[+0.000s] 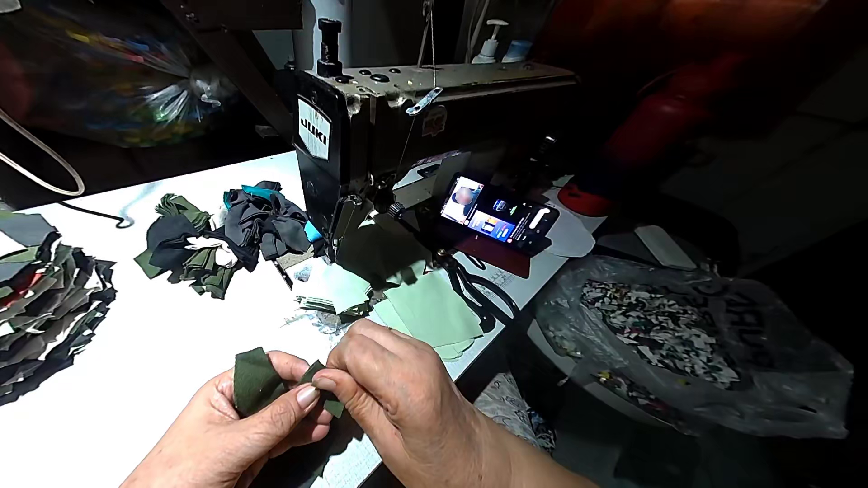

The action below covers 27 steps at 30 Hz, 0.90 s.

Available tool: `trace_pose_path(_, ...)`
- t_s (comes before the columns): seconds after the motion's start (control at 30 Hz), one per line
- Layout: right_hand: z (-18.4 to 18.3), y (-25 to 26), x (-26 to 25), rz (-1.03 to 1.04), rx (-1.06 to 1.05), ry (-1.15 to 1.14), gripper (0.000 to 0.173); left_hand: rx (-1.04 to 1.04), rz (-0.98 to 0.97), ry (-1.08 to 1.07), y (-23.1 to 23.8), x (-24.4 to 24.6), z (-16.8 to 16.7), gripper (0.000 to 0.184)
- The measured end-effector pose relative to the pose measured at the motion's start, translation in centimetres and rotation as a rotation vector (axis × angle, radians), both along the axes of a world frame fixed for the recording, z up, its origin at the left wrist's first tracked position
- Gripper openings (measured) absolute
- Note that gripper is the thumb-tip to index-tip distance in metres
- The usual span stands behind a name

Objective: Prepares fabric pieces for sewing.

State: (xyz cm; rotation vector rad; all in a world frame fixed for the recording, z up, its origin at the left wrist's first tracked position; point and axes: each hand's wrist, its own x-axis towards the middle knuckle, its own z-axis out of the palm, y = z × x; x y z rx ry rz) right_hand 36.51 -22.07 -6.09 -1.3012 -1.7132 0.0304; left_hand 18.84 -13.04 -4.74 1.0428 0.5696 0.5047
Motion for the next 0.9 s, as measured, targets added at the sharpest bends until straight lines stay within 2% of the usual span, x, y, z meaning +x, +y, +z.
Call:
trace_pose_path(0.33, -0.27, 0.03, -0.32, 0.039, 0.092, 0.137, 0.008, -0.013, 0.042, -0.005, -0.09, 0.07, 0.23, 0.018)
trace_pose_path(0.47, -0.18, -0.15, -0.13, 0.066, 0.096, 0.119, 0.009, -0.038, -0.018, -0.045, 0.02, -0.20, 0.19, 0.016)
trace_pose_path(0.6, 0.06, -0.25, 0.16, 0.135, 0.090, 0.127, 0.010, -0.059, -0.001, -0.008, 0.11, -0.19, 0.29, 0.023)
trace_pose_path(0.7, 0.13, -0.28, 0.21, 0.146, 0.066, 0.127, 0.010, -0.057, -0.011, 0.004, 0.20, -0.22, 0.28, 0.020)
trace_pose_path(0.9, 0.29, -0.41, 0.51, 0.142, 0.045, 0.088, 0.011, 0.049, -0.056, 0.027, 0.47, -0.46, 0.08, 0.018)
